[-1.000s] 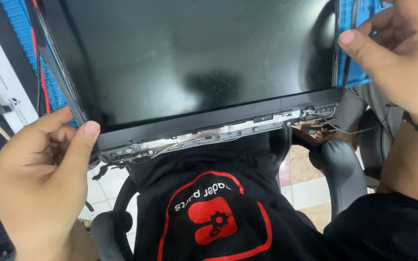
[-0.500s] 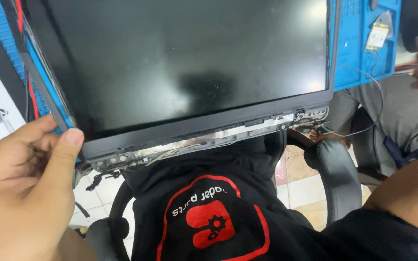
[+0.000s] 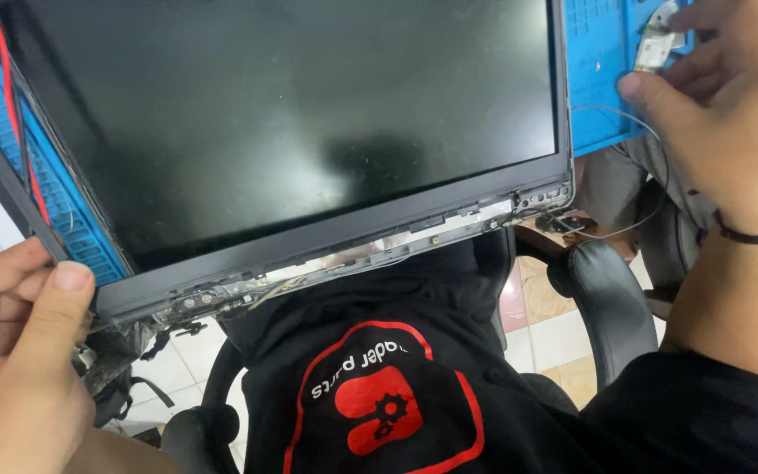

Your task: The person sits on a chair and uses pliers to work on a small metal component, then holds a disassembled laptop screen on their lap, uses a screwdriver on the screen bezel, and routes a thin cable along the screen edge.

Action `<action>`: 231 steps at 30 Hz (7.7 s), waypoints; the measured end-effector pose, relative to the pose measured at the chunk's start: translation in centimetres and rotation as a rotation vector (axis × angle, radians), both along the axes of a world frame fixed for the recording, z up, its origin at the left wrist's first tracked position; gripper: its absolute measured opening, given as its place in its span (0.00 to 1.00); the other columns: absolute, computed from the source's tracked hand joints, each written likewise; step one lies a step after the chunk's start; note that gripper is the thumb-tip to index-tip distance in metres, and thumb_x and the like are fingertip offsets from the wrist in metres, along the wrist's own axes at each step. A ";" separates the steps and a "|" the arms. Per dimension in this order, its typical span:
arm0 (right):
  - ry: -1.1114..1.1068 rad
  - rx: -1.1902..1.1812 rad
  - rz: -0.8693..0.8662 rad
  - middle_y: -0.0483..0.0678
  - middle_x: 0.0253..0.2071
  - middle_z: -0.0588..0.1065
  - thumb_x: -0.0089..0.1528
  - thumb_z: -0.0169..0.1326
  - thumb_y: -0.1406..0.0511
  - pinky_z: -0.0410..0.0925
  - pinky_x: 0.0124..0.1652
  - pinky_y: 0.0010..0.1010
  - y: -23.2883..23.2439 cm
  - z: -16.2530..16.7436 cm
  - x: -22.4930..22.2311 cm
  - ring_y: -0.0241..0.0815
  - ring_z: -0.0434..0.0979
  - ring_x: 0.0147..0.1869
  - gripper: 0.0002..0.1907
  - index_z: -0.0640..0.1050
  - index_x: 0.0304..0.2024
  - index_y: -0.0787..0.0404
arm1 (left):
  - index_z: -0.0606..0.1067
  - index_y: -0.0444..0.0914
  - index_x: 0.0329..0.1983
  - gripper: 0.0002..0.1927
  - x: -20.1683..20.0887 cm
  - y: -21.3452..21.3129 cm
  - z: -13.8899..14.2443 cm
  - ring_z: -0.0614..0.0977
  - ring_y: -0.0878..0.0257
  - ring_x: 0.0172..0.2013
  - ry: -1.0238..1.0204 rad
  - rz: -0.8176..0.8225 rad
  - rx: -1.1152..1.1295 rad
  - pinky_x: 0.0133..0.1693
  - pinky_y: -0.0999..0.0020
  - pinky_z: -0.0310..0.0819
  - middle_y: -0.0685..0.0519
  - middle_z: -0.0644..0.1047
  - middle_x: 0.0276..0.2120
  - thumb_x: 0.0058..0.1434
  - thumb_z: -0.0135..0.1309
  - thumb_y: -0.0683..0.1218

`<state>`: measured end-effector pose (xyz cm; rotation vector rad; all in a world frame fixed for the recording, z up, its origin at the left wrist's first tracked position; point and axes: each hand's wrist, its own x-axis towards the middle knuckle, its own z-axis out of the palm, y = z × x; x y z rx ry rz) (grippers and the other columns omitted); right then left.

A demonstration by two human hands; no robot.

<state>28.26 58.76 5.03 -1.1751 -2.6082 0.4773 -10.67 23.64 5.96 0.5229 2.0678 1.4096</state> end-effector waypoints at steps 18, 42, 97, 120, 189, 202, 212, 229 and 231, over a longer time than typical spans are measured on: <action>0.626 -0.407 -0.505 0.52 0.34 0.74 0.67 0.62 0.70 0.71 0.33 0.28 -4.1 -5.0 14.3 0.41 0.78 0.35 0.16 0.74 0.55 0.65 | 0.71 0.32 0.60 0.13 -1.1 -1.2 -1.3 0.75 0.72 0.34 0.019 0.016 0.024 0.43 0.77 0.71 0.54 0.77 0.39 0.77 0.57 0.40; 0.926 -0.314 -0.635 0.47 0.31 0.72 0.67 0.57 0.64 0.70 0.31 0.25 -11.8 -7.3 18.4 0.36 0.76 0.31 0.09 0.73 0.47 0.59 | 0.70 0.29 0.61 0.11 -0.7 -0.4 -1.0 0.79 0.65 0.35 -0.088 -0.008 0.206 0.39 0.70 0.78 0.48 0.76 0.41 0.81 0.52 0.38; 0.691 -0.231 0.258 0.48 0.38 0.79 0.55 0.70 0.65 0.72 0.35 0.34 -19.1 -0.6 -2.6 0.46 0.80 0.36 0.20 0.76 0.46 0.64 | 0.72 0.29 0.60 0.28 18.5 3.3 -2.1 0.83 0.58 0.53 -0.414 -0.693 0.005 0.54 0.66 0.79 0.42 0.80 0.52 0.57 0.65 0.36; 1.243 -1.395 -0.372 0.52 0.42 0.79 0.64 0.53 0.77 0.75 0.37 0.34 -13.4 -7.7 3.0 0.43 0.81 0.41 0.19 0.73 0.58 0.64 | 0.81 0.34 0.41 0.11 18.7 8.5 1.8 0.86 0.56 0.40 0.179 -0.994 0.161 0.43 0.66 0.80 0.49 0.84 0.37 0.55 0.68 0.38; 0.917 -1.117 -0.127 0.46 0.41 0.79 0.68 0.54 0.71 0.76 0.43 0.28 -11.4 -9.0 0.4 0.34 0.79 0.43 0.08 0.80 0.48 0.66 | 0.79 0.36 0.46 0.16 14.2 7.7 -1.5 0.85 0.43 0.54 0.044 -0.868 0.486 0.67 0.48 0.71 0.47 0.84 0.38 0.55 0.66 0.34; 0.145 -1.037 0.330 0.47 0.38 0.77 0.56 0.66 0.58 0.74 0.34 0.27 -11.6 -5.3 1.1 0.38 0.78 0.39 0.23 0.84 0.52 0.57 | 0.80 0.37 0.45 0.12 13.8 6.9 -0.9 0.83 0.51 0.56 0.007 -0.952 0.372 0.71 0.43 0.69 0.51 0.84 0.40 0.58 0.67 0.36; 0.246 -0.741 0.282 0.49 0.42 0.82 0.59 0.59 0.65 0.73 0.41 0.30 -13.2 -3.4 -1.1 0.41 0.82 0.43 0.12 0.82 0.44 0.64 | 0.79 0.37 0.46 0.15 12.5 3.7 0.4 0.86 0.53 0.49 -0.028 -0.960 0.450 0.52 0.62 0.82 0.51 0.83 0.42 0.59 0.71 0.38; 0.314 -0.527 0.638 0.52 0.44 0.79 0.59 0.60 0.64 0.75 0.42 0.25 -14.4 4.3 -2.9 0.40 0.84 0.45 0.13 0.80 0.45 0.63 | 0.79 0.39 0.46 0.14 9.2 0.7 2.0 0.84 0.58 0.45 0.096 -0.959 0.510 0.44 0.67 0.79 0.51 0.82 0.46 0.59 0.70 0.40; 0.214 -0.436 0.377 0.53 0.46 0.80 0.61 0.58 0.66 0.74 0.38 0.24 -13.5 4.7 -2.7 0.38 0.81 0.41 0.13 0.78 0.46 0.66 | 0.80 0.40 0.44 0.12 9.2 0.6 1.7 0.83 0.57 0.46 0.116 -1.011 0.446 0.48 0.64 0.79 0.53 0.82 0.45 0.59 0.69 0.42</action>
